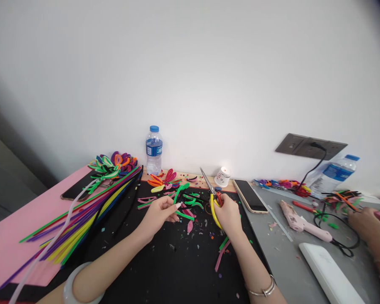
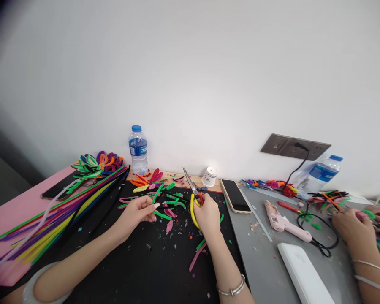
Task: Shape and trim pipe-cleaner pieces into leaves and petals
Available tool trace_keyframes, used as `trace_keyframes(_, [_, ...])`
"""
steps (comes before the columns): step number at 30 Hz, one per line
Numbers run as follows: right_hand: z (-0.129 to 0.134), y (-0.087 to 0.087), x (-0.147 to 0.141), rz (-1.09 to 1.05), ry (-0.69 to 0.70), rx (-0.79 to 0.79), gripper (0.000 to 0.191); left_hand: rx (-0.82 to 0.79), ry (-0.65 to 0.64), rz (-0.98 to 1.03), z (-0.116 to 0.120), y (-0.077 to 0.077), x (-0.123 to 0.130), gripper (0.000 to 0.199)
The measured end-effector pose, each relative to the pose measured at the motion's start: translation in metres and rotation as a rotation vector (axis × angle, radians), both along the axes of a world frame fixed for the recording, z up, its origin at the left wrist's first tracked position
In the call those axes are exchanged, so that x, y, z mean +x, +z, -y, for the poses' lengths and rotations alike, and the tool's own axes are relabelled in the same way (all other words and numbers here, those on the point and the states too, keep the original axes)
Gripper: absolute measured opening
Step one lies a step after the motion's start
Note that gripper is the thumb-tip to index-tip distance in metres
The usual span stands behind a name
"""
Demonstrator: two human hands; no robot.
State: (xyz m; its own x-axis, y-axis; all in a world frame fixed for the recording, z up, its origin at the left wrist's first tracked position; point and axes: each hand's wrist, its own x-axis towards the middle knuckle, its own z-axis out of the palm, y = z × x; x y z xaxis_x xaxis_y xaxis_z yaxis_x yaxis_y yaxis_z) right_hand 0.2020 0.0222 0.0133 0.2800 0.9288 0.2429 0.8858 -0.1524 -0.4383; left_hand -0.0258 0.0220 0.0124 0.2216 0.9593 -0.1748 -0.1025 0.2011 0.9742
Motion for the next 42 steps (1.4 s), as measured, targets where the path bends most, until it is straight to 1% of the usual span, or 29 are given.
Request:
trace_keyframes(5, [0.000, -0.006, -0.003, -0.010, 0.045, -0.001, 0.016, -0.057, 0.030, 0.109, -0.002, -0.004, -0.004, 0.030])
trace_keyframes(11, [-0.001, -0.001, 0.002, 0.065, -0.011, -0.030, 0.010, -0.123, 0.015, 0.193, -0.001, -0.005, -0.004, 0.031])
trace_keyframes(15, [-0.004, -0.004, 0.011, 0.105, -0.014, -0.022, 0.015, -0.169, -0.017, 0.242, -0.001, -0.005, -0.005, 0.031])
trace_keyframes(19, [-0.009, -0.012, 0.018, 0.095, 0.014, 0.020, 0.026, -0.216, -0.042, 0.258, 0.000, -0.003, -0.005, 0.030])
trace_keyframes(21, [-0.010, -0.015, 0.019, 0.081, 0.028, 0.032, 0.029, -0.228, -0.051, 0.259, 0.001, -0.003, -0.005, 0.029])
trace_keyframes(31, [-0.013, -0.020, 0.021, 0.062, 0.062, 0.006, 0.024, -0.232, -0.050, 0.268, -0.001, -0.007, -0.005, 0.029])
trace_keyframes(34, [-0.012, -0.018, 0.021, 0.053, 0.081, 0.049, 0.021, -0.227, -0.042, 0.272, -0.001, -0.007, -0.005, 0.029])
trace_keyframes(37, [-0.007, -0.007, 0.015, -0.032, 0.149, 0.215, 0.020, -0.192, -0.014, 0.246, 0.000, -0.006, -0.004, 0.031])
trace_keyframes(39, [-0.001, 0.003, 0.009, -0.142, 0.253, 0.304, 0.024, -0.162, 0.002, 0.204, 0.001, -0.004, -0.003, 0.032])
trace_keyframes(40, [0.002, 0.007, 0.005, -0.207, 0.309, 0.294, 0.024, -0.151, 0.006, 0.184, 0.001, -0.003, -0.003, 0.032])
trace_keyframes(42, [0.008, 0.012, -0.004, -0.329, 0.397, 0.225, 0.018, -0.140, 0.013, 0.159, 0.002, -0.002, -0.002, 0.033])
